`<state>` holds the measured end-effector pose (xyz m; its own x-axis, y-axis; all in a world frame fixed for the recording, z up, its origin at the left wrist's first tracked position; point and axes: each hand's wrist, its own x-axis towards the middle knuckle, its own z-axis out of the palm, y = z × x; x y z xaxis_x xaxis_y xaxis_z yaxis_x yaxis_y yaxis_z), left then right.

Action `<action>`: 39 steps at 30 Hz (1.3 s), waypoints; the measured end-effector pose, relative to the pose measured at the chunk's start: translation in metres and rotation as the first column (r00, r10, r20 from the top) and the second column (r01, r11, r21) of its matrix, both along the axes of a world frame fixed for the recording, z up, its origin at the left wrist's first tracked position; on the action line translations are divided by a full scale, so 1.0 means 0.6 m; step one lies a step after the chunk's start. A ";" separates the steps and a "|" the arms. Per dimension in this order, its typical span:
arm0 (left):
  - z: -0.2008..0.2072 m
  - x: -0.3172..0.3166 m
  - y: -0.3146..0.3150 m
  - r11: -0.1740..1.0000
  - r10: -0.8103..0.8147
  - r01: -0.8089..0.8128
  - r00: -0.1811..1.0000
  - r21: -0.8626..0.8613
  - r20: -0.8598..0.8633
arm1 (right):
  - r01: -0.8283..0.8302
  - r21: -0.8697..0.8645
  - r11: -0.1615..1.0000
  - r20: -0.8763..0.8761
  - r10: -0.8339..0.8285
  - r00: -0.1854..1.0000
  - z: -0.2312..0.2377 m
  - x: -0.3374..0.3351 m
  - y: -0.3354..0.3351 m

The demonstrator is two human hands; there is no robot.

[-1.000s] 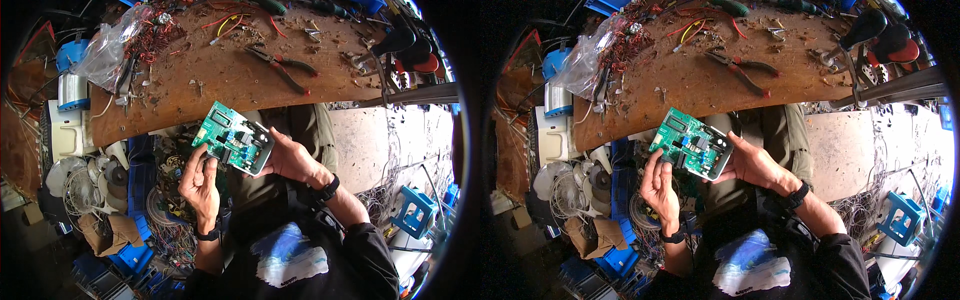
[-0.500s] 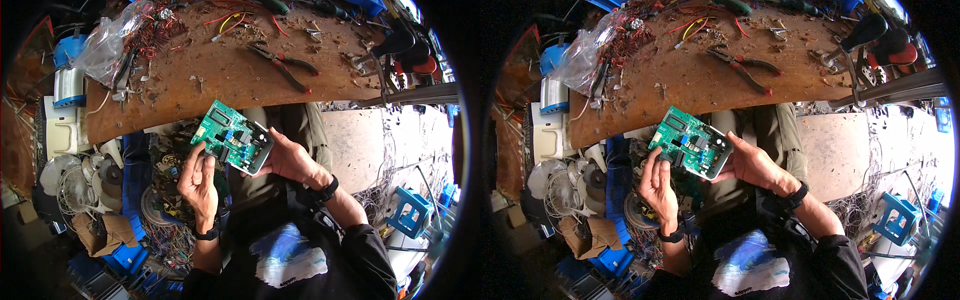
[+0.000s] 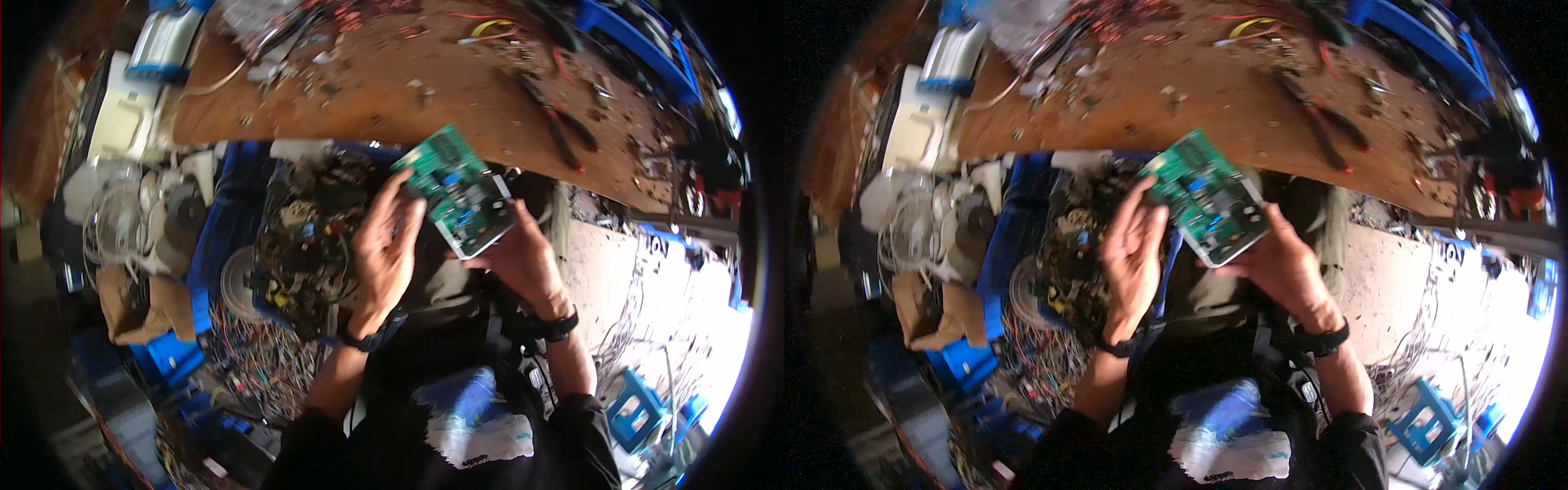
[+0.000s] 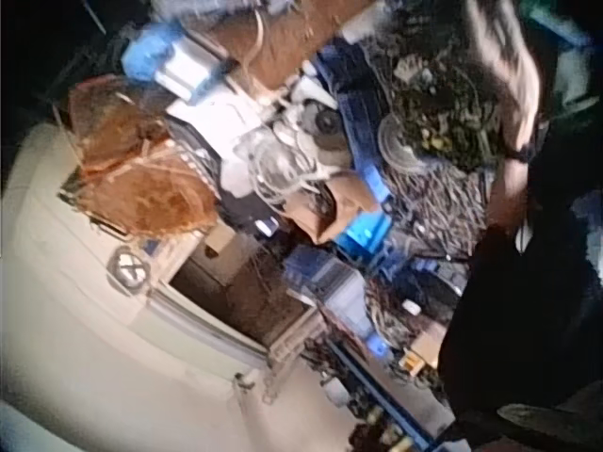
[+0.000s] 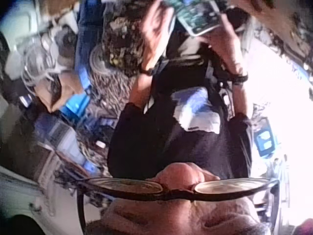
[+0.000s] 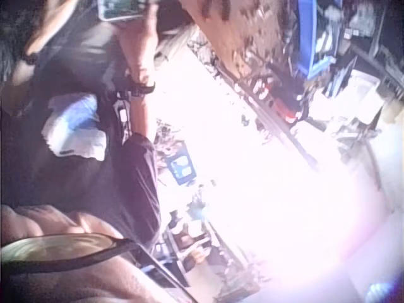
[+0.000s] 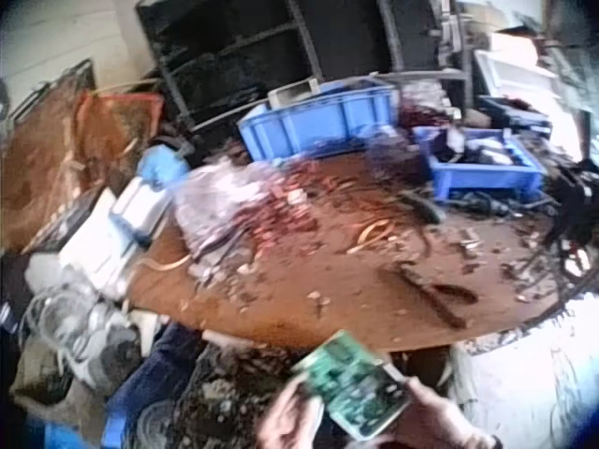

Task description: The person picks up a green circuit board from a blue crate, turns it over to inspect both sides, and then places it back into the crate. They then pick up a second green circuit board, inspect it, and place it back into the crate.

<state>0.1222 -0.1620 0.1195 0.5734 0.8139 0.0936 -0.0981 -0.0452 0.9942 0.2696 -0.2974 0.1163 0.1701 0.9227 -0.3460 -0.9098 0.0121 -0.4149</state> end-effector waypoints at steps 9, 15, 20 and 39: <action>-0.032 -0.001 0.063 0.990 -0.138 0.137 0.990 0.034 0.018 | 0.072 0.005 0.997 0.240 -0.071 0.968 -0.044 0.031 -0.016; -0.081 -0.004 0.106 0.887 -0.069 0.201 0.948 0.415 -0.311 | 0.085 0.127 0.988 0.205 -0.110 0.972 -0.017 0.043 -0.026; -0.090 0.000 0.107 0.889 -0.073 0.293 0.849 0.352 -0.523 | 0.149 0.129 0.980 0.275 -0.179 0.945 -0.004 0.032 -0.044; -0.200 -0.025 0.067 0.846 0.114 0.230 0.804 0.482 -0.583 | -0.789 0.035 0.614 0.990 -0.131 -0.058 0.116 -0.179 0.053</action>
<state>0.1072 -0.1218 -0.0004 0.6995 0.7047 0.1186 0.4556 -0.5676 0.6857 0.1623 -0.2654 0.1860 -0.5260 0.8134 0.2484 0.2972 0.4495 -0.8424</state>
